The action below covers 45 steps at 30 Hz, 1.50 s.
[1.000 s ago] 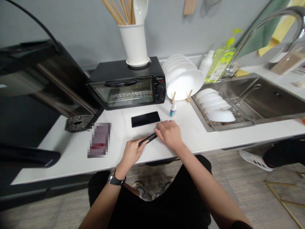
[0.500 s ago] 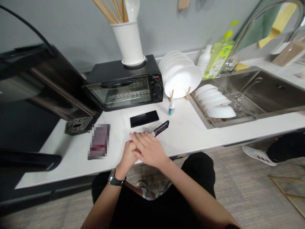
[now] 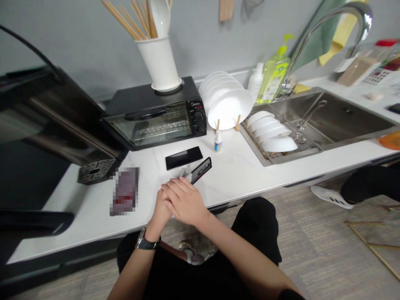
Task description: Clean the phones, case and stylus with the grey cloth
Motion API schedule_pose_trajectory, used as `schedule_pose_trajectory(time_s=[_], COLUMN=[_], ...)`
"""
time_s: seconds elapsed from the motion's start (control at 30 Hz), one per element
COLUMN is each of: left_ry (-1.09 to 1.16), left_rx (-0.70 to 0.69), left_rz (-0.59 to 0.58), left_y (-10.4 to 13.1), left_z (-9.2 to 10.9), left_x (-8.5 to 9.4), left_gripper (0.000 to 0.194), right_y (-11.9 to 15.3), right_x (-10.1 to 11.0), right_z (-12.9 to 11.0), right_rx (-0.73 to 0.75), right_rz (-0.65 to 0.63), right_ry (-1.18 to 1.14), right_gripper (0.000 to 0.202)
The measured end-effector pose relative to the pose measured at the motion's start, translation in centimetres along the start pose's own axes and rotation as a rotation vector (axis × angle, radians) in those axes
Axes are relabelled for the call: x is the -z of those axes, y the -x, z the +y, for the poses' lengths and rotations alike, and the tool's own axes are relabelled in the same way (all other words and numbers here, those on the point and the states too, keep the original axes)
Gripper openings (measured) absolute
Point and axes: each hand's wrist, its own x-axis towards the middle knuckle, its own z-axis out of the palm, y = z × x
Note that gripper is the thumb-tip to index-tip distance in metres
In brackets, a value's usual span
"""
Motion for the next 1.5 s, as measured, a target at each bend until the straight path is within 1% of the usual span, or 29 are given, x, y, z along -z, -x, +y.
schedule_pose_trajectory(time_s=[0.07,0.1,0.17,0.23,0.27,0.3,0.37,0.4,0.43,0.5,0.53,0.57,0.6,0.7,0.77,0.8,0.83,0.9,0.93,0.97,1.03,1.07,1.1,1.17,1.23,1.3,1.33,1.43,1.5], left_ry=[0.006,0.015,0.048,0.075,0.081,0.077,0.052,0.034,0.014,-0.019,-0.029,-0.036,-0.036,0.018,0.050,0.055,0.051,0.034,0.025,0.014,-0.007,-0.015,-0.016,0.025,0.130,0.289,0.374,0.596,0.676], left_rx=[-0.017,-0.023,-0.012,0.010,0.018,0.019,0.007,0.002,0.003,0.017,0.026,0.032,0.033,0.022,0.026,0.030,0.034,0.034,0.030,0.028,0.032,0.034,0.035,0.026,0.026,0.075,0.119,0.243,0.255], left_rz=[-0.015,-0.019,-0.010,0.009,0.019,0.024,0.018,0.013,0.008,0.002,0.001,-0.005,-0.011,-0.007,0.004,0.007,0.007,0.000,-0.005,-0.010,-0.019,-0.021,-0.020,-0.014,0.007,0.070,0.129,0.361,0.468], left_y=[0.0,-0.1,-0.3,-0.5,-0.6,-0.7,-0.6,-0.6,-0.4,-0.2,-0.1,0.0,0.0,-0.2,-0.5,-0.6,-0.6,-0.6,-0.5,-0.5,-0.3,-0.2,-0.1,-0.1,-0.1,-0.4,-0.5,-1.3,-1.8], left_z=[0.3,0.5,1.2,1.7,1.9,1.9,1.8,1.6,1.4,1.0,0.9,0.9,1.0,1.6,2.0,2.1,2.0,1.8,1.6,1.4,1.1,1.0,1.1,1.3,1.5,1.9,2.2,3.7,5.0], left_x=[0.2,0.3,0.4,0.2,0.2,0.1,0.0,0.0,-0.1,0.0,0.0,0.1,0.2,0.3,0.3,0.3,0.2,0.1,0.1,0.0,0.1,0.1,0.2,0.3,0.4,0.8,1.0,1.8,2.3], left_gripper=[0.021,0.022,0.025,0.026,0.026,0.026,0.024,0.024,0.025,0.022,0.021,0.019,0.019,0.023,0.025,0.026,0.026,0.024,0.023,0.022,0.019,0.018,0.018,0.022,0.023,0.021,0.020,0.024,0.027], right_y=[0.3,0.5,0.6,0.2,0.0,-0.3,-0.4,-0.3,0.0,0.5,0.7,0.8,0.8,0.2,-0.4,-0.6,-0.7,-0.6,-0.3,0.0,0.5,0.6,0.7,0.7,0.8,1.0,1.2,2.2,2.9], right_x=[1.9,3.1,5.2,6.1,5.9,5.3,3.3,2.2,1.3,0.5,0.7,1.3,2.1,4.9,5.9,5.7,5.2,3.4,2.4,1.6,1.0,1.2,1.8,3.8,6.0,7.7,8.2,7.9,6.7], right_z=[2.8,4.6,8.3,10.2,10.1,9.3,6.2,4.2,2.4,0.4,0.4,1.1,2.5,7.7,9.5,9.4,8.6,5.8,4.2,2.8,1.6,2.0,3.0,6.1,9.3,11.2,11.6,10.6,9.2], right_rx=[0.055,0.032,-0.098,-0.192,-0.226,-0.251,-0.282,-0.246,-0.187,-0.097,-0.015,0.038,0.051,-0.073,-0.150,-0.183,-0.207,-0.239,-0.200,-0.139,-0.034,0.057,0.096,0.038,-0.006,-0.029,-0.056,-0.271,-0.397], right_rz=[-0.043,-0.048,-0.044,-0.026,-0.008,0.019,0.077,0.086,0.054,-0.019,-0.058,-0.095,-0.124,-0.118,-0.082,-0.054,-0.021,0.046,0.044,0.004,-0.085,-0.126,-0.151,-0.128,-0.144,-0.174,-0.183,-0.134,-0.070], right_ry=[0.087,0.141,0.235,0.286,0.297,0.291,0.226,0.145,0.072,0.011,0.013,0.033,0.065,0.189,0.243,0.259,0.259,0.212,0.145,0.091,0.073,0.093,0.125,0.189,0.175,0.104,0.043,-0.284,-0.476], right_gripper=[0.044,0.042,0.037,0.037,0.036,0.036,0.034,0.033,0.035,0.045,0.046,0.047,0.046,0.038,0.039,0.040,0.041,0.039,0.037,0.036,0.042,0.045,0.046,0.043,0.037,0.036,0.036,0.038,0.042])
